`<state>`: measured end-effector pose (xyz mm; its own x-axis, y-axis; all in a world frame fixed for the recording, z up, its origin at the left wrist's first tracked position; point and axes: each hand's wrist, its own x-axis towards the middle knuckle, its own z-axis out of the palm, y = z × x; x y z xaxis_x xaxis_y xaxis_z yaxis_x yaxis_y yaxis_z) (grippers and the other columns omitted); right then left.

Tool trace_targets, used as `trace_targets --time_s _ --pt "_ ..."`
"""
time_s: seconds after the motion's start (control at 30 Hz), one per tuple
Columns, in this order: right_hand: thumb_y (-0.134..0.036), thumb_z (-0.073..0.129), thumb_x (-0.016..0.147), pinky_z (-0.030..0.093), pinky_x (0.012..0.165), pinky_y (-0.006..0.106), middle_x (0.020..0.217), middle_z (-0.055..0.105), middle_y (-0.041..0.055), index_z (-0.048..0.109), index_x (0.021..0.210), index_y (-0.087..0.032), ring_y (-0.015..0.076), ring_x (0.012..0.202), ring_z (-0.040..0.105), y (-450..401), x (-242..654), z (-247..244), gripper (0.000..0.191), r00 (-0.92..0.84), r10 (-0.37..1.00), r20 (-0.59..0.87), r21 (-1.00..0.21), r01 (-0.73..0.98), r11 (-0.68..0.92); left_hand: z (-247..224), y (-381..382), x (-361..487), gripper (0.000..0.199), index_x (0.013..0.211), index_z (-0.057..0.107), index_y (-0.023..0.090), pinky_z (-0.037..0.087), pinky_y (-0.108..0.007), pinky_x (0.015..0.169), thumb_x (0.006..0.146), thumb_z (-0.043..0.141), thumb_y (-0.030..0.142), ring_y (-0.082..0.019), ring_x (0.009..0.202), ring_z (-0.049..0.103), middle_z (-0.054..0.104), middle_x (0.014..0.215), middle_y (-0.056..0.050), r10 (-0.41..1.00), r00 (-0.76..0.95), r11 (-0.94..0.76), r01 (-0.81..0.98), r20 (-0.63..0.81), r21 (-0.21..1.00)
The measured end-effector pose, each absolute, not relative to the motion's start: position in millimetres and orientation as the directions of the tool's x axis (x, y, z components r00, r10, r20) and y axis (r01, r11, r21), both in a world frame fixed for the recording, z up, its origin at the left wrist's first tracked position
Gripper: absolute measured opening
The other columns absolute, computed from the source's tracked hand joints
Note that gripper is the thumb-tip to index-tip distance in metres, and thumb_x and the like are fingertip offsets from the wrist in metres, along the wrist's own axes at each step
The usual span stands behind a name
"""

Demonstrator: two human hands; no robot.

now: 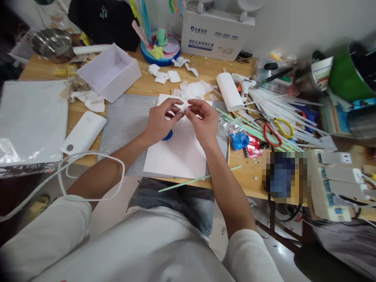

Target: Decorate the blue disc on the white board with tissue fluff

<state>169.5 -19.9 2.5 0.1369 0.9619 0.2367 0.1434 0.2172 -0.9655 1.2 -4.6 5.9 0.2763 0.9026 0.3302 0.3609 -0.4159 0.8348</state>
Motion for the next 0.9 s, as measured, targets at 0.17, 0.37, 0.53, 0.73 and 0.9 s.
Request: trace_targets --time_s 0.17,0.37,0.53,0.73,0.9 --pt "-0.05 0.082 0.081 0.061 0.072 0.029 0.087 0.074 -0.0009 0.071 0.105 -0.026 0.0132 0.08 0.07 -21.5 169.3 2.0 0.036 0.203 0.946 0.254 -0.965 0.123 0.233 6.9 -2.5 2.1 0.012 0.109 0.075 0.019 0.055 -0.021 0.076 0.098 0.071 0.02 -0.013 0.091 0.072 0.078 0.101 -0.004 0.907 0.235 -0.413 0.334 0.349 0.847" --pt "-0.028 0.077 0.085 0.059 0.071 0.028 0.094 0.078 -0.0012 0.071 0.112 -0.026 0.0116 0.083 0.071 -33.4 168.4 12.9 0.028 0.176 0.913 0.368 -0.899 0.318 0.301 5.1 1.6 -1.5 0.007 0.093 0.078 0.02 0.054 -0.022 0.072 0.097 0.072 0.019 -0.015 0.094 0.068 0.074 0.096 -0.004 0.849 0.221 -0.529 0.343 0.481 0.776" --pt "-0.016 0.066 0.089 0.061 0.072 0.028 0.096 0.08 -0.0015 0.07 0.117 -0.027 0.0107 0.082 0.071 -42.4 166.2 15.7 0.03 0.109 0.847 0.52 -0.776 0.476 0.415 0.4 3.7 -4.6 0.01 0.09 0.078 0.02 0.055 -0.024 0.074 0.093 0.072 0.012 -0.015 0.093 0.068 0.074 0.099 -0.004 0.793 0.205 -0.609 0.304 0.574 0.733" --pt "-0.026 0.066 0.093 0.064 0.071 0.033 0.104 0.079 0.0024 0.075 0.109 -0.029 0.0166 0.091 0.074 -42.7 167.3 18.5 0.018 0.035 0.815 0.578 -0.652 0.621 0.435 -3.8 7.0 -5.1 0.01 0.084 0.075 0.019 0.056 -0.025 0.072 0.093 0.078 0.021 -0.017 0.095 0.068 0.074 0.093 -0.005 0.772 0.227 -0.635 0.296 0.593 0.714" --pt "-0.029 0.067 0.093 0.062 0.071 0.029 0.096 0.079 0.0026 0.076 0.093 -0.026 0.0163 0.091 0.074 -38.7 165.2 22.0 0.01 0.155 0.858 0.489 -0.775 0.529 0.346 3.5 8.3 -7.1 0.015 0.11 0.078 0.021 0.058 -0.021 0.072 0.095 0.074 0.022 -0.016 0.098 0.07 0.077 0.109 -0.006 0.827 0.309 -0.557 0.339 0.47 0.758"
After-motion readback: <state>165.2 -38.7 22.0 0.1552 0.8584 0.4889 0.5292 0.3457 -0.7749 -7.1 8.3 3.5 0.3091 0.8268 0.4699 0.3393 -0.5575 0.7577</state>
